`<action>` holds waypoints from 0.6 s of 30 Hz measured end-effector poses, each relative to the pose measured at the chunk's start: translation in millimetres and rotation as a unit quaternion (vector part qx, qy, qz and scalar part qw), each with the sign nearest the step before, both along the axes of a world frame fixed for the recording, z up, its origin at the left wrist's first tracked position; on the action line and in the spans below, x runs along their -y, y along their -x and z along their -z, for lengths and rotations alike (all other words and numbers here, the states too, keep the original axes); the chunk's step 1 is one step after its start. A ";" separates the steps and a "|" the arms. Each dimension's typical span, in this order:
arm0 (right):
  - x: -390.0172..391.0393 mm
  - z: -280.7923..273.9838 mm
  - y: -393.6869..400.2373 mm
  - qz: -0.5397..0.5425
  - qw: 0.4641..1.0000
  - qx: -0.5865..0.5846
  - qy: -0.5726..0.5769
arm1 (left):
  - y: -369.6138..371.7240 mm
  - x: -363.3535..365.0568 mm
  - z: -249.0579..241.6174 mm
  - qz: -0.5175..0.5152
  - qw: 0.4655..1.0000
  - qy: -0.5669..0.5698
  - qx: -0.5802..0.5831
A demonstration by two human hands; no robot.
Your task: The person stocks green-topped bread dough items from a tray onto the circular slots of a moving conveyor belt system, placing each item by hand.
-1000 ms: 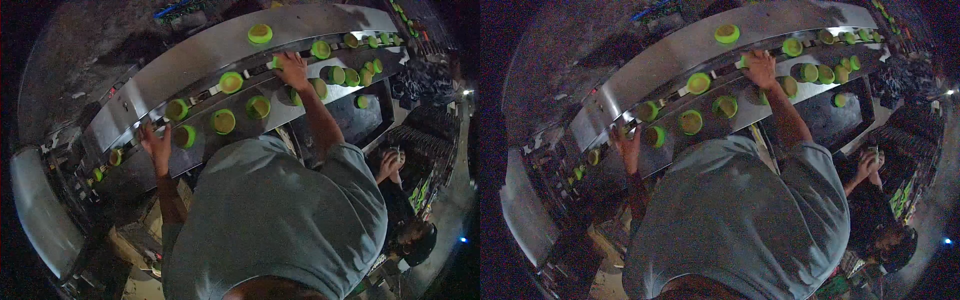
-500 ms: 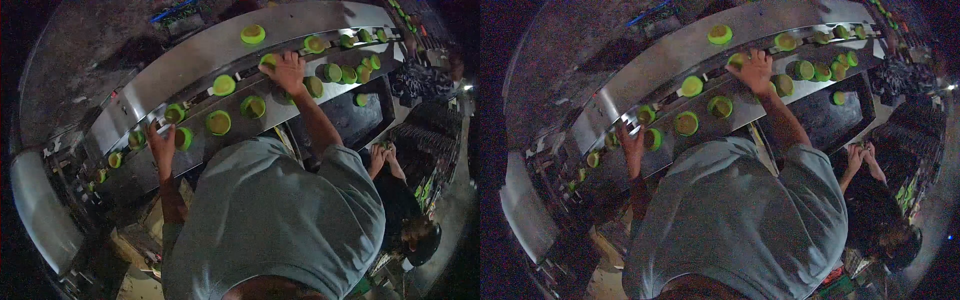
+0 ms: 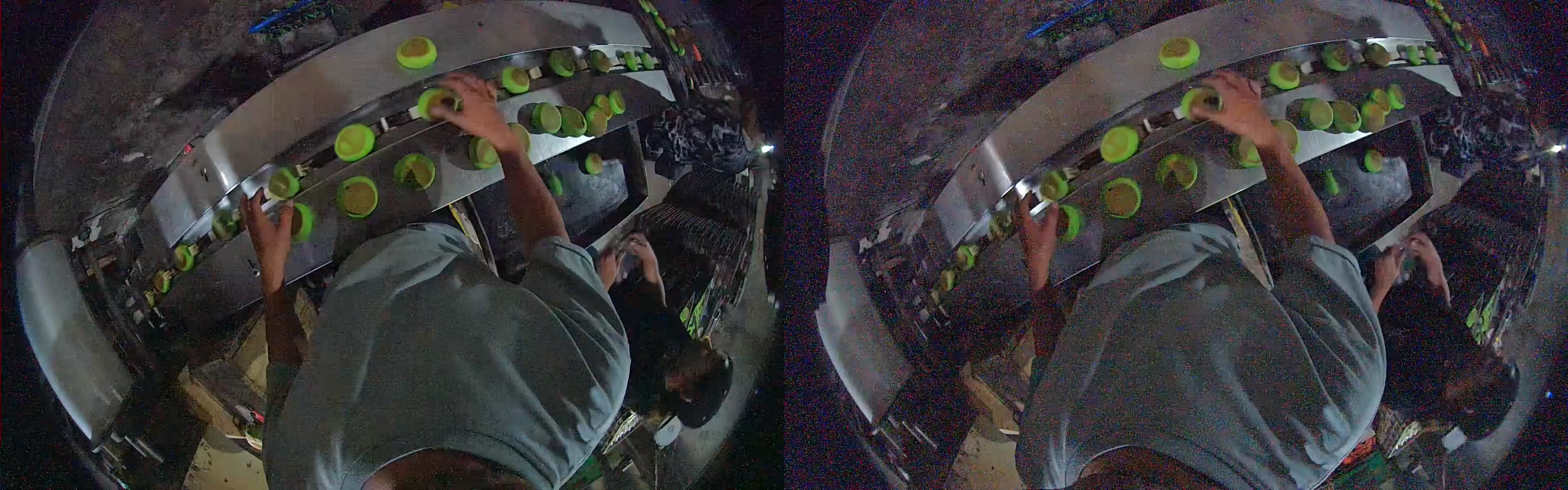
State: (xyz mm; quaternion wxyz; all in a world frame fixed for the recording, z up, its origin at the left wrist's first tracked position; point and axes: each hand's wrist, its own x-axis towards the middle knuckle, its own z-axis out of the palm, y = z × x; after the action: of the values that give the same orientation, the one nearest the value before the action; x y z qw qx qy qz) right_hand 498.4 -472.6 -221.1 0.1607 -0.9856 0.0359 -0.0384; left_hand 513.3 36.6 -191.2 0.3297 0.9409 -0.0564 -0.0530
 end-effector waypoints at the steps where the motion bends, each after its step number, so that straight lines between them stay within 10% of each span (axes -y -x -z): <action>1: 1.5 -2.5 0.6 0.019 0.998 0.051 -0.026 | -0.7 0.5 -4.3 -0.007 0.999 -0.030 -0.012; 9: 8.3 11.6 3.9 0.112 0.986 -0.053 0.115 | 2.0 3.2 -15.3 -0.003 0.999 -0.047 -0.005; 18: 39.4 31.9 0.1 0.146 0.982 0.112 0.049 | 10.5 2.7 -12.6 0.008 0.999 0.017 0.026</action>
State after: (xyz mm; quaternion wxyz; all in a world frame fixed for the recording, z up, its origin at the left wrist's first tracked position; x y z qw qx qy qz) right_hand 498.4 -512.0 -253.0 0.1074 -0.9658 0.1597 -0.1736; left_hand 502.8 33.9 -178.6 0.3435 0.9358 -0.0732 -0.0299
